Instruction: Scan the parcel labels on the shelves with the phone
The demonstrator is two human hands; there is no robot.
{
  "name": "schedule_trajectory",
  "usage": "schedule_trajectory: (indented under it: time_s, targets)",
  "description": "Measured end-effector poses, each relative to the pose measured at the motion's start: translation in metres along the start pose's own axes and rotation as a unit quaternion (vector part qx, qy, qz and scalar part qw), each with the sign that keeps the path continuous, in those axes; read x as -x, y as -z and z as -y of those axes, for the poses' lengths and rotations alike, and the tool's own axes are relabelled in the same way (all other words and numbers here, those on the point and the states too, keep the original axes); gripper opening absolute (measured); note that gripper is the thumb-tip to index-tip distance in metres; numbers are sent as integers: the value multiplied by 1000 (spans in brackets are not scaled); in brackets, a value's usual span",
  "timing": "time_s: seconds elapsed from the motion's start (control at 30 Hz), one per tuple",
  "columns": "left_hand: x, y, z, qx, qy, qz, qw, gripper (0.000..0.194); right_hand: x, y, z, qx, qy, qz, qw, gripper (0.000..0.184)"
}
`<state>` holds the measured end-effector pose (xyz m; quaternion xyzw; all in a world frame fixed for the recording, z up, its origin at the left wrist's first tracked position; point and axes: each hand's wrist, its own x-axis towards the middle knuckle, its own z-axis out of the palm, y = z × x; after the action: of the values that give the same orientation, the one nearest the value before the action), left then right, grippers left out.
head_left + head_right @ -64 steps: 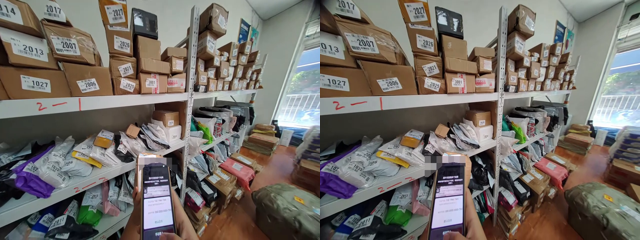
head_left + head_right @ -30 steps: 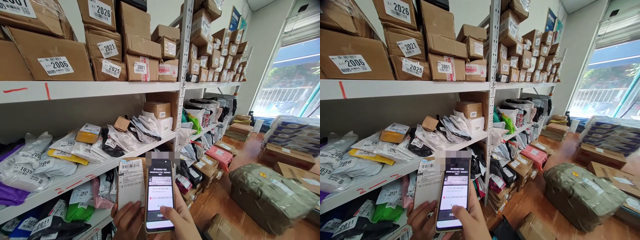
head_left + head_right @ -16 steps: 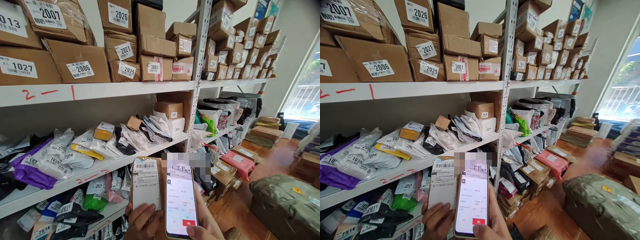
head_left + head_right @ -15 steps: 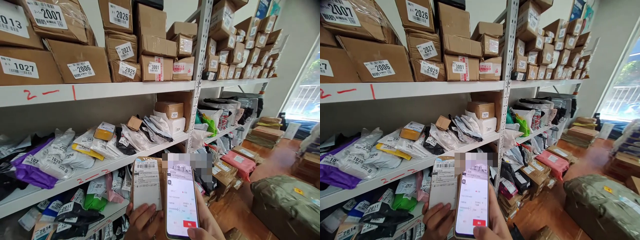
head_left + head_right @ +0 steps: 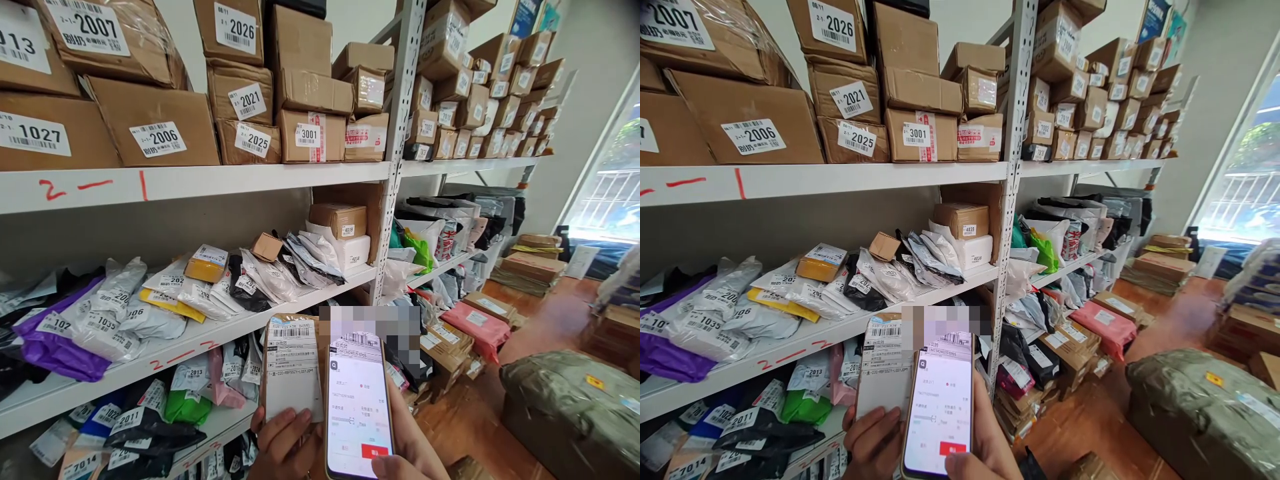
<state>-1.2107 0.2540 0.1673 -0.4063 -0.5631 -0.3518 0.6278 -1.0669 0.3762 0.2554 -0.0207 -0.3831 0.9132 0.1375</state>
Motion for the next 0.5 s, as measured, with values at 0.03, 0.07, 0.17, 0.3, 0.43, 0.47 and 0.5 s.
schedule_trajectory:
  time_s: [0.03,0.07,0.17,0.3,0.43,0.47,0.5]
  targets:
    - [-2,0,0,-3,7,-1,1000,10,0,1,0,-6,-3,5,1000,100]
    - [-5,1,0,-3,12,3,1000,10,-1,1,0,-9,-5,11,1000,100]
    - [-9,1,-1,12,14,4,1000,15,-1,1,1,-15,-2,29,999,96]
    - [-7,-1,-5,37,52,11,998,13,0,0,1,-5,15,34,999,95]
    - [1,-2,-6,42,37,30,998,8,-1,1,2,9,21,37,999,98]
    - [5,-2,-5,35,28,35,998,9,-1,2,3,11,22,36,999,97]
    - [8,-2,-4,28,22,40,999,8,-1,2,3,12,24,34,999,96]
